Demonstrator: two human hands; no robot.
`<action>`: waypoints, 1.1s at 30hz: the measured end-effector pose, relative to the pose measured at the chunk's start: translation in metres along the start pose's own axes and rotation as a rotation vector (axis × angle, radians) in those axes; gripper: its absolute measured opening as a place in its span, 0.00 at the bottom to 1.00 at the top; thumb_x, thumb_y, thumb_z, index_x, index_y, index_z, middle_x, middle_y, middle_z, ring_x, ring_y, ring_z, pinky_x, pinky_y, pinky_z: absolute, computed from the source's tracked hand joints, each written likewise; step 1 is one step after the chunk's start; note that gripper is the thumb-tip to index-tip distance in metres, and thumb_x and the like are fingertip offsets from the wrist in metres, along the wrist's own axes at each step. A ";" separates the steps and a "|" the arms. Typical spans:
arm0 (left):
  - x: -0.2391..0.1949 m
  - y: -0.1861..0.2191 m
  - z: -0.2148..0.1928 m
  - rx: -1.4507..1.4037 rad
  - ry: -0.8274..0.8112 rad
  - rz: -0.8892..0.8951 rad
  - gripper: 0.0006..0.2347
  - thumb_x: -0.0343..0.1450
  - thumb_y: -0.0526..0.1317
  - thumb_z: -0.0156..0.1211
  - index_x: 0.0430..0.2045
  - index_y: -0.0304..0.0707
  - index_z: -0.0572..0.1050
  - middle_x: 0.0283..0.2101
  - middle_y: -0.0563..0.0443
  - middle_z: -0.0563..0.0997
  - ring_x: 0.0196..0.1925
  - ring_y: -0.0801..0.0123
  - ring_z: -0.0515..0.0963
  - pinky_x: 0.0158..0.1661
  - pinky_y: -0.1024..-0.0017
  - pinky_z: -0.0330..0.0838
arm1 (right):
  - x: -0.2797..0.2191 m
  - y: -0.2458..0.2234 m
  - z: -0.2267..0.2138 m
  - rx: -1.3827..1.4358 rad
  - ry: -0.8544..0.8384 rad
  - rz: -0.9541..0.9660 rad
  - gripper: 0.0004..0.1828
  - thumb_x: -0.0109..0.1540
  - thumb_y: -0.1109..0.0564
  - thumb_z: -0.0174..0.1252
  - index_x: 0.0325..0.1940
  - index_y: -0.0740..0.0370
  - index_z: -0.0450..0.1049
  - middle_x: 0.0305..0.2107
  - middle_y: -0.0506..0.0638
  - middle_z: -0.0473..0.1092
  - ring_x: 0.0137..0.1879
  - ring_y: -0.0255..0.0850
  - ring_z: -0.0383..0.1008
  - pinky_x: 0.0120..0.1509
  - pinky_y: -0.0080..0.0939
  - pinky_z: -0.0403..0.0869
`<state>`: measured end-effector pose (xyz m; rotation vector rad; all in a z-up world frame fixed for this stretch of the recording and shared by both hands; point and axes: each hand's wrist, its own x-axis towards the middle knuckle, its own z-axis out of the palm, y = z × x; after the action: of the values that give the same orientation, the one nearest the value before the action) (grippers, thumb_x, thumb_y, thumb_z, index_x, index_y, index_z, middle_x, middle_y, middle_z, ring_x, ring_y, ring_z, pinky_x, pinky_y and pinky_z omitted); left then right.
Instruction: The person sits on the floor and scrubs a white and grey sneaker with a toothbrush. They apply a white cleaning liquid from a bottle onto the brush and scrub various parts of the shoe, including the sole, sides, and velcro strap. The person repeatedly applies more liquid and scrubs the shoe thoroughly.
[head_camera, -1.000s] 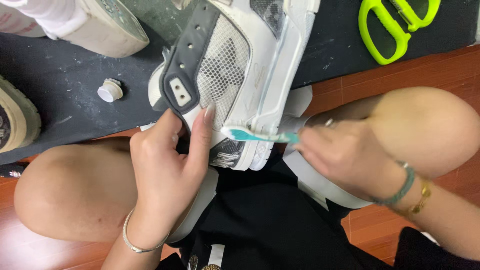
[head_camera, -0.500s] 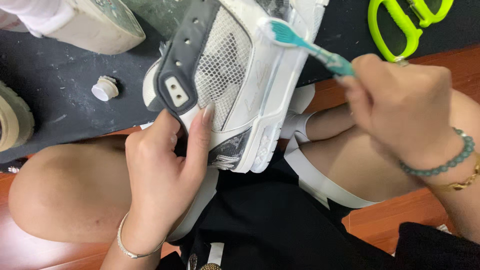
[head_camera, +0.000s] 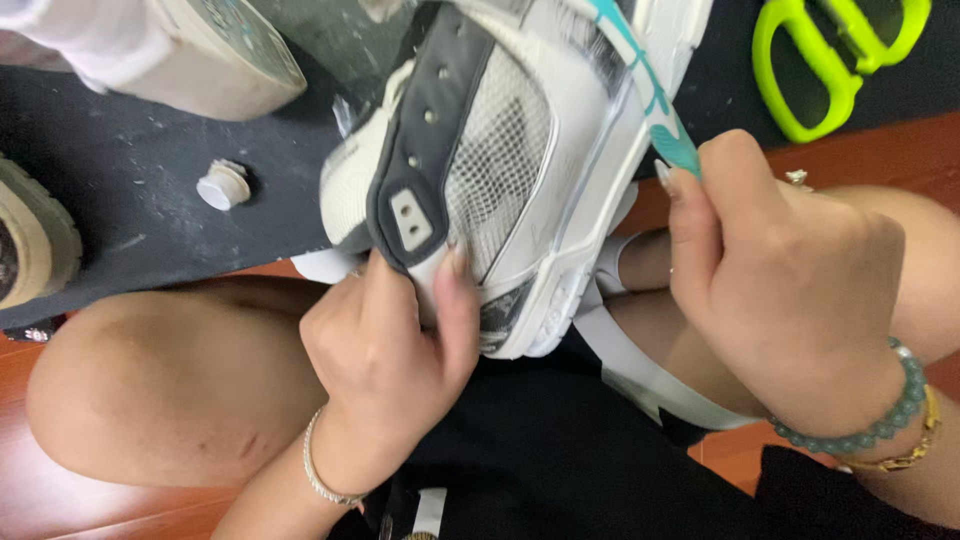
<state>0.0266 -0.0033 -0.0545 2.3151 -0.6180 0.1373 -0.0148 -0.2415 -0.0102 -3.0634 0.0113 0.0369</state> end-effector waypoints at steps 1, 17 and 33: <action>-0.001 0.000 0.001 0.006 -0.003 -0.005 0.10 0.77 0.33 0.62 0.45 0.21 0.74 0.20 0.45 0.70 0.20 0.57 0.72 0.25 0.62 0.64 | -0.005 -0.002 -0.002 0.006 -0.019 -0.010 0.12 0.67 0.55 0.59 0.33 0.62 0.68 0.11 0.49 0.61 0.16 0.44 0.65 0.22 0.44 0.60; 0.000 0.000 0.000 -0.038 0.006 -0.049 0.06 0.79 0.35 0.62 0.42 0.27 0.75 0.21 0.46 0.72 0.20 0.59 0.72 0.22 0.68 0.63 | -0.058 0.007 0.039 0.266 -0.067 -0.059 0.12 0.66 0.57 0.59 0.29 0.59 0.69 0.08 0.44 0.60 0.12 0.37 0.61 0.18 0.40 0.60; 0.000 0.001 -0.002 -0.020 -0.020 -0.043 0.06 0.79 0.34 0.62 0.41 0.26 0.75 0.19 0.44 0.71 0.16 0.60 0.71 0.22 0.66 0.62 | -0.074 0.033 0.047 0.154 -0.086 -0.059 0.12 0.68 0.55 0.61 0.32 0.59 0.69 0.12 0.47 0.61 0.15 0.39 0.63 0.20 0.41 0.62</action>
<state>0.0265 -0.0030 -0.0519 2.3108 -0.5768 0.0876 -0.0900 -0.2704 -0.0577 -2.9037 -0.0777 0.1565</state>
